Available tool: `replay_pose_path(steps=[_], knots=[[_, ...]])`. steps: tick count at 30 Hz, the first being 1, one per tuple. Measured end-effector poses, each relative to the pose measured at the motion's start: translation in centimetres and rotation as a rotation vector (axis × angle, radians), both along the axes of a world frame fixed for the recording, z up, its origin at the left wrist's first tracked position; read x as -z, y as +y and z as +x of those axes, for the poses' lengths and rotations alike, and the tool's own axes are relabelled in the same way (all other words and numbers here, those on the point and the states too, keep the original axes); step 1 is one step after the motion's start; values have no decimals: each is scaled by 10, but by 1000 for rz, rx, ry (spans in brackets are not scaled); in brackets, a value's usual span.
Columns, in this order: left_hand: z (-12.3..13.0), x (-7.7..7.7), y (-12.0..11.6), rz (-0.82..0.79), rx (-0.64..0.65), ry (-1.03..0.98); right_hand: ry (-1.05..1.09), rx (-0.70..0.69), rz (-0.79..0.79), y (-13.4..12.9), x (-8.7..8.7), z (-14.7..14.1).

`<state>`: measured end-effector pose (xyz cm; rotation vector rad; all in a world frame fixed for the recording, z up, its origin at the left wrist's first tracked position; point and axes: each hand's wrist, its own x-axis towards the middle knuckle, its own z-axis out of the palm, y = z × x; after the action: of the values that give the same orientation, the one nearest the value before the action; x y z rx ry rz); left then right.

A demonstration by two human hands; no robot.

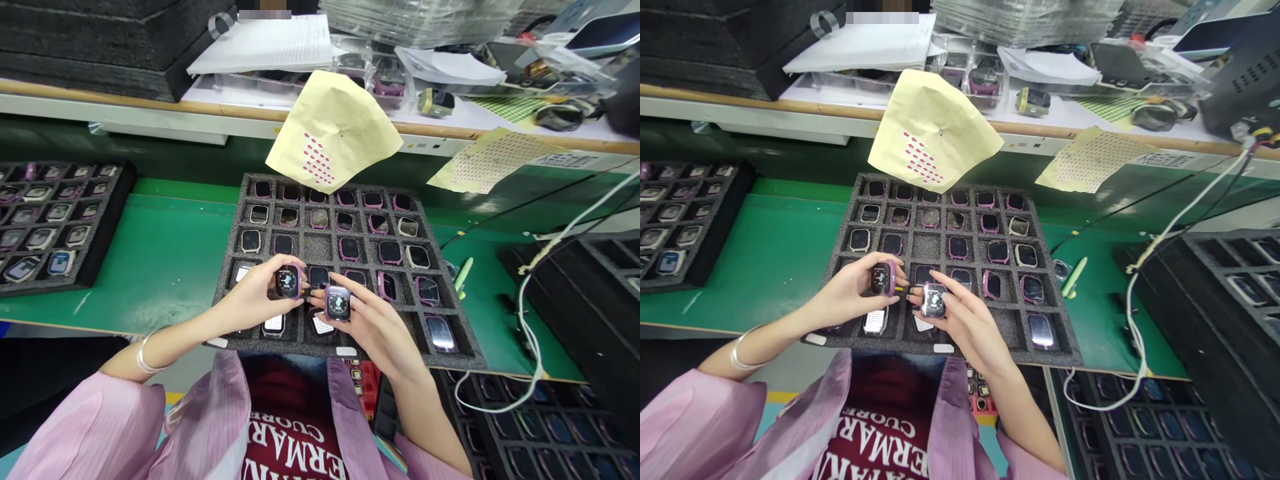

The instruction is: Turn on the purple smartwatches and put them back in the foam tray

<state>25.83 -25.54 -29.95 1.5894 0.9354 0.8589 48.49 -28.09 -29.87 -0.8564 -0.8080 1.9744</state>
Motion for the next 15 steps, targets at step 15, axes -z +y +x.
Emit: replay_pose_path(steps=[15], knots=[[-2,-3,-1,-388,75,-157,-70,57,91,-5,3,-7]])
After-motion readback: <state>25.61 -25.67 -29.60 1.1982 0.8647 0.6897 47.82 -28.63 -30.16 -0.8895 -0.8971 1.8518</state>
